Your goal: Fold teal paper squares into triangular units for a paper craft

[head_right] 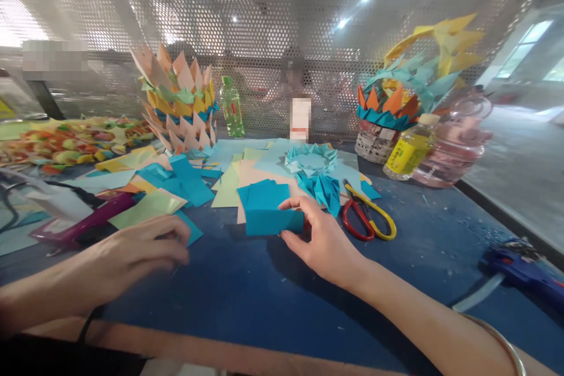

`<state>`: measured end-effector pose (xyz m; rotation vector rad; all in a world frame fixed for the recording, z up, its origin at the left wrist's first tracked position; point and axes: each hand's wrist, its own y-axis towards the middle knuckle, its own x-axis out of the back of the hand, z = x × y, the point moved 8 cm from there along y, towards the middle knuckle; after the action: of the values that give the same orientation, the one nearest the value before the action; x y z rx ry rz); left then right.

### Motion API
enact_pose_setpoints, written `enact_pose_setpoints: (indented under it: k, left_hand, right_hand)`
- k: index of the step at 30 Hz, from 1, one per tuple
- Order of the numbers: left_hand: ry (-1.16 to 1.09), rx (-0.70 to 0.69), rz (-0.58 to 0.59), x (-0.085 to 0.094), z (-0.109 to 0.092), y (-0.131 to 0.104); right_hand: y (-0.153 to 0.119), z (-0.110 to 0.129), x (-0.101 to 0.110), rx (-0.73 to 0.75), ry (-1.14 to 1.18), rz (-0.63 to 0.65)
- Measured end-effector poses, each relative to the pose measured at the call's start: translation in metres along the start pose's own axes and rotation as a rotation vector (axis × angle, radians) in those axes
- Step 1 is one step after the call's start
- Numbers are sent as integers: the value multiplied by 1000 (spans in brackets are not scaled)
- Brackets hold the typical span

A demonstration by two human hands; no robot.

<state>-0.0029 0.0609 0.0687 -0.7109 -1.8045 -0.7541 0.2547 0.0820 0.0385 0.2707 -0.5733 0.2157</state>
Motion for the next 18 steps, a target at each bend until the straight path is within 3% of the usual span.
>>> enact_pose_setpoints:
  k: [7, 13, 18]
  left_hand:
    - [0, -29, 74, -6, 5, 3]
    - [92, 64, -16, -2, -12, -10]
    - [228, 10, -67, 6, -24, -15]
  right_hand:
    - [0, 0, -1, -8, -15, 8]
    - [0, 1, -2, 6, -15, 7]
    - [0, 3, -3, 6, -27, 12]
